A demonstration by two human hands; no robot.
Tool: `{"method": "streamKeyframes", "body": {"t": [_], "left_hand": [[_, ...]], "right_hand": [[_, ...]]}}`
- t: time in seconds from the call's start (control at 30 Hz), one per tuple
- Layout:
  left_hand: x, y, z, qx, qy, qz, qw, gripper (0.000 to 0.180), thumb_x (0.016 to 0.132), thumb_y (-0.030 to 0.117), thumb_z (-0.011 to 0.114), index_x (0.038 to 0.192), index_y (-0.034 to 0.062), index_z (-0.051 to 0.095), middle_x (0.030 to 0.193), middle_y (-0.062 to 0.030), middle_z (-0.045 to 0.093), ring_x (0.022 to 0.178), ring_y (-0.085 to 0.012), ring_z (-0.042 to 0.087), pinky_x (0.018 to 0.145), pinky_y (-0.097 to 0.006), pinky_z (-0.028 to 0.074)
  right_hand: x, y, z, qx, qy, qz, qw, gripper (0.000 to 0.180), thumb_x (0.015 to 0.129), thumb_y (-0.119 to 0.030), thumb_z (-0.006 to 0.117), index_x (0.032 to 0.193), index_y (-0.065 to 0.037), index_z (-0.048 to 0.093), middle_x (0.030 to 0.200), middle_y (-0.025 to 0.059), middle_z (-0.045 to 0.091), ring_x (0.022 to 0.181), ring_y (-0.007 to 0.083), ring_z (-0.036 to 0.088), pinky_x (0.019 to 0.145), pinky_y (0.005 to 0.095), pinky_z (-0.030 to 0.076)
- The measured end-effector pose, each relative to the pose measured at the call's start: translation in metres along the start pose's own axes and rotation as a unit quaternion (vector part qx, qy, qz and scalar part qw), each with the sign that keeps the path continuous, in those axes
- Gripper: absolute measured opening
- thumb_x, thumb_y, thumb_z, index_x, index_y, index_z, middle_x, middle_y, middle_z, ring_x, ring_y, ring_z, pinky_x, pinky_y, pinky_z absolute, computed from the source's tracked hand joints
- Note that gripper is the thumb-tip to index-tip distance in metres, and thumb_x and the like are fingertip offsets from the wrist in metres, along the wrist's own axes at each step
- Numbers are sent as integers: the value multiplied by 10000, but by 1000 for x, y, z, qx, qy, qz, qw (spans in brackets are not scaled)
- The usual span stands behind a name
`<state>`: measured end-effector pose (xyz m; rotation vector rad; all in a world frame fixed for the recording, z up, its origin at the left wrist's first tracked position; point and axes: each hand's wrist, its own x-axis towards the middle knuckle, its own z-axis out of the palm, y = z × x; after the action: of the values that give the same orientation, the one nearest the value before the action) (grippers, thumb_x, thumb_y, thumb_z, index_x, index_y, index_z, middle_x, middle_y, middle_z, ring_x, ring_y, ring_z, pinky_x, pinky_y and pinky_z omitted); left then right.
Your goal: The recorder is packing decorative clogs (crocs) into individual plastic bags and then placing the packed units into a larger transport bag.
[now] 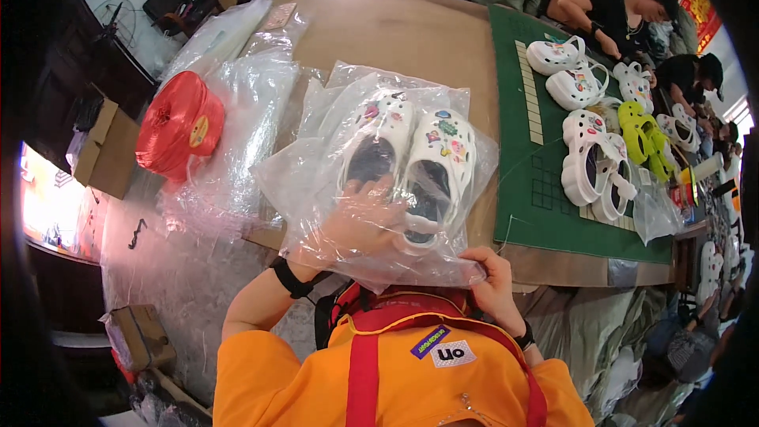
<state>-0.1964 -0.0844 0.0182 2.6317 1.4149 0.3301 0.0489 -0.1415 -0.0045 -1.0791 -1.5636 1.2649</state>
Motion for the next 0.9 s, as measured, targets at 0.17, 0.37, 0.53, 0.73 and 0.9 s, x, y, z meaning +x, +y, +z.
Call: {"method": "streamKeyframes", "body": {"t": [0.17, 0.37, 0.53, 0.73, 0.9], "left_hand": [[-6, -9, 12, 27, 42, 58, 997, 403, 735, 239, 564, 1101, 69, 556, 1117, -213, 489, 988, -329, 501, 785, -432, 373], [-9, -13, 10, 9, 73, 119, 990, 340, 743, 131, 531, 1052, -11, 552, 1118, -232, 493, 912, -331, 527, 792, -447, 375], [-5, 1, 4, -6, 121, 83, 989, 435, 682, 318, 634, 1010, 36, 588, 1103, -223, 495, 909, -325, 520, 765, -452, 376], [3, 6, 21, 2, 70, 1, 998, 518, 576, 457, 692, 947, 103, 622, 1039, -203, 492, 949, -328, 492, 778, -439, 387], [9, -5, 17, 3, 60, 5, 998, 419, 564, 390, 702, 882, 126, 628, 1011, -166, 536, 866, -304, 529, 730, -403, 434]], "right_hand": [[-2, -6, -6, -39, 15, -15, 999, 173, 807, -53, 560, 966, 9, 583, 828, 71, 607, 768, 112, 556, 694, 233, 437], [-7, -10, -8, -11, 43, 29, 999, 161, 815, -58, 566, 958, 12, 585, 814, 65, 596, 755, 106, 542, 696, 225, 426], [-3, -11, -13, -27, 48, 7, 998, 147, 818, -52, 561, 946, 17, 586, 789, 58, 586, 737, 103, 534, 682, 227, 422], [-7, -19, -20, -87, 40, -22, 995, 139, 810, -55, 570, 934, 0, 600, 776, 70, 595, 716, 119, 544, 656, 228, 419], [-17, -26, -51, -55, 100, 19, 993, 164, 778, -31, 603, 939, -2, 606, 734, 48, 570, 681, 83, 512, 616, 213, 405]]}}
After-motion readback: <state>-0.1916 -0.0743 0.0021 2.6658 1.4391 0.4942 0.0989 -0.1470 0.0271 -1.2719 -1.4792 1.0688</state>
